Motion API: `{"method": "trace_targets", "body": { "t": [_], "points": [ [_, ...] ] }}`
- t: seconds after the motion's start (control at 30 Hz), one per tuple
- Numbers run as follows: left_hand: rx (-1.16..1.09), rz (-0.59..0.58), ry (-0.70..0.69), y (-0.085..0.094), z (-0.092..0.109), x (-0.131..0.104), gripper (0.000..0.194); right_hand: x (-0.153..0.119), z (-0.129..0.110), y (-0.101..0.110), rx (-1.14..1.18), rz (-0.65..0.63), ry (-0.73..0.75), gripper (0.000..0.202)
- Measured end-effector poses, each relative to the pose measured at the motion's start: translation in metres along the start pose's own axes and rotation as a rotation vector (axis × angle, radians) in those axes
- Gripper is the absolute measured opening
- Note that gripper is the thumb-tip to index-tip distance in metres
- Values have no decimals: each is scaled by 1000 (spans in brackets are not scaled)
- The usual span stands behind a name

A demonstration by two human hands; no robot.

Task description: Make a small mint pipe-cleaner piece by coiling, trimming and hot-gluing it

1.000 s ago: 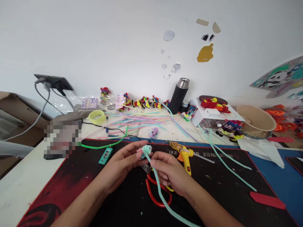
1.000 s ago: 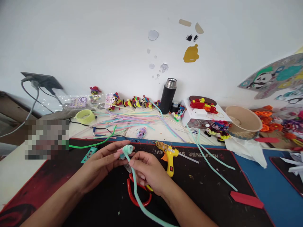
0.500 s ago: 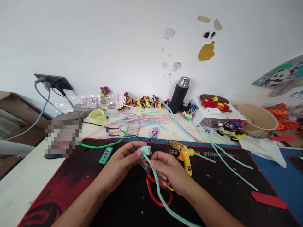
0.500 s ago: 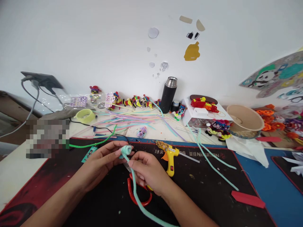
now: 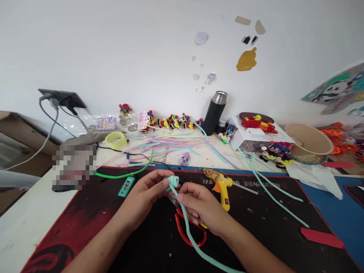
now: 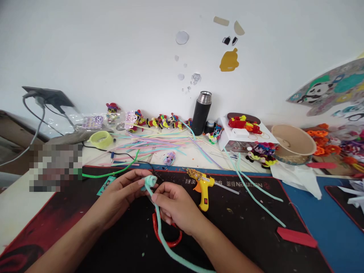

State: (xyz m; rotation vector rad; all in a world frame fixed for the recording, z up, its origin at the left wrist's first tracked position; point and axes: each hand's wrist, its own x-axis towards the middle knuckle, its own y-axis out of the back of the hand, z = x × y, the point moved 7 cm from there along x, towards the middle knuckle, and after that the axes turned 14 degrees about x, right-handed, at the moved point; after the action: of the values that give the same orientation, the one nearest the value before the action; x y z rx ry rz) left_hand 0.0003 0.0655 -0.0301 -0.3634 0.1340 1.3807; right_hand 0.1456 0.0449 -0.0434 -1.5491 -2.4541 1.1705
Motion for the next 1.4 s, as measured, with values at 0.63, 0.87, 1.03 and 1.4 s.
{"method": "trace_targets", "body": {
  "t": [0.63, 0.87, 1.03, 1.4],
  "points": [
    [39, 109, 21, 9, -3, 2, 31, 1, 0, -2, -87, -28, 36, 44],
    [42, 154, -34, 12, 2, 3, 31, 2, -5, 3, -111, 50, 53, 51],
    [65, 159, -56, 12, 5, 3, 31, 6, -17, 8, -107, 104, 154, 53],
    [117, 174, -105, 14, 7, 3, 34, 13, -26, -4, -235, 65, 272, 50]
  ]
}}
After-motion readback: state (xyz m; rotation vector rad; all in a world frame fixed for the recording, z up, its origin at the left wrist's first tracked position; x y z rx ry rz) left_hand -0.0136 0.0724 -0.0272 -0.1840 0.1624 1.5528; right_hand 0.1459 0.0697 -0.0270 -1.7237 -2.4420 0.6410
